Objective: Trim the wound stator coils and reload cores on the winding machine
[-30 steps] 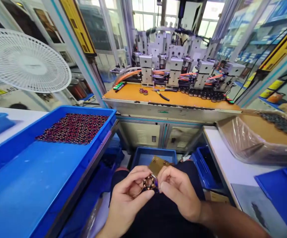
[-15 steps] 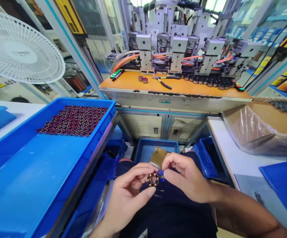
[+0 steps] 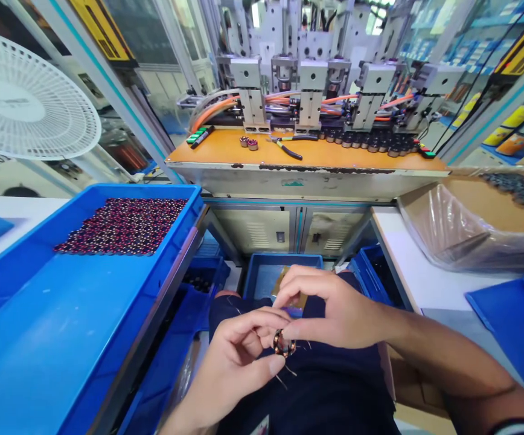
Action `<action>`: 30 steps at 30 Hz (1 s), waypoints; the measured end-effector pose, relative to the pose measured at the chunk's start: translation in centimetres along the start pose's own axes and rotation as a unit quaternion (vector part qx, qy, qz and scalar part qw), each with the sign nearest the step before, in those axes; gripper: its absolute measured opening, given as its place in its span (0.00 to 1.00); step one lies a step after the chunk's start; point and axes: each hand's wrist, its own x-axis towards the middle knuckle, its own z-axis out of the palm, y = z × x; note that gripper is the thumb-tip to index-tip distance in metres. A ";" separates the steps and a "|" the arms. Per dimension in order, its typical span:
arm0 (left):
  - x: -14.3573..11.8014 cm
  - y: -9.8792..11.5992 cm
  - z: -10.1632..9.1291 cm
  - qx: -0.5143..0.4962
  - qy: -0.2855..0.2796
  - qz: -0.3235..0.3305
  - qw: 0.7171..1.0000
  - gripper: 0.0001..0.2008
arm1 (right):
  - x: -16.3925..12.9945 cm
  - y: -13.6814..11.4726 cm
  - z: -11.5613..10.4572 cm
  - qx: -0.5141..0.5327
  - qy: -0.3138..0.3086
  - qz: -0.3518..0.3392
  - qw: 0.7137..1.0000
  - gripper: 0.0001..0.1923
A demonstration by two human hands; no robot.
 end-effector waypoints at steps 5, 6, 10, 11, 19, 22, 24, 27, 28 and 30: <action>-0.3 0.3 0.4 -0.033 -0.040 -0.077 0.996 0.12 | 1.3 0.6 0.3 -0.002 -0.044 -0.057 0.997 0.05; -0.4 0.3 0.4 -0.035 -0.045 -0.087 0.995 0.12 | 1.3 0.7 0.5 -0.004 -0.044 -0.064 0.997 0.05; -0.4 0.0 0.2 -0.033 -0.036 -0.069 0.996 0.14 | 1.0 0.7 1.1 0.008 0.000 -0.031 0.999 0.06; -0.4 -0.1 0.2 -0.027 -0.023 -0.051 0.998 0.14 | 0.8 0.6 1.2 0.009 0.024 -0.012 1.000 0.06; -0.3 -0.5 0.2 0.029 0.023 0.081 0.996 0.16 | -1.1 -1.3 1.2 0.034 0.098 0.143 0.984 0.07; -0.3 -0.4 0.2 0.065 0.020 0.090 0.994 0.16 | -1.2 -2.0 1.0 0.082 0.058 0.202 0.974 0.06; -0.3 -0.4 0.2 0.080 0.021 0.092 0.992 0.16 | -1.0 -2.3 0.9 0.089 0.034 0.227 0.969 0.05; -0.4 -0.5 0.2 0.090 0.022 0.085 0.992 0.16 | -0.6 -2.6 0.6 0.060 -0.003 0.240 0.969 0.05; -0.4 -0.5 0.2 0.090 0.024 0.082 0.992 0.16 | -0.5 -2.6 0.6 0.044 -0.016 0.236 0.971 0.06; -0.4 -0.5 0.1 0.079 0.022 0.076 0.994 0.16 | -0.4 -2.7 0.5 0.001 -0.031 0.214 0.976 0.07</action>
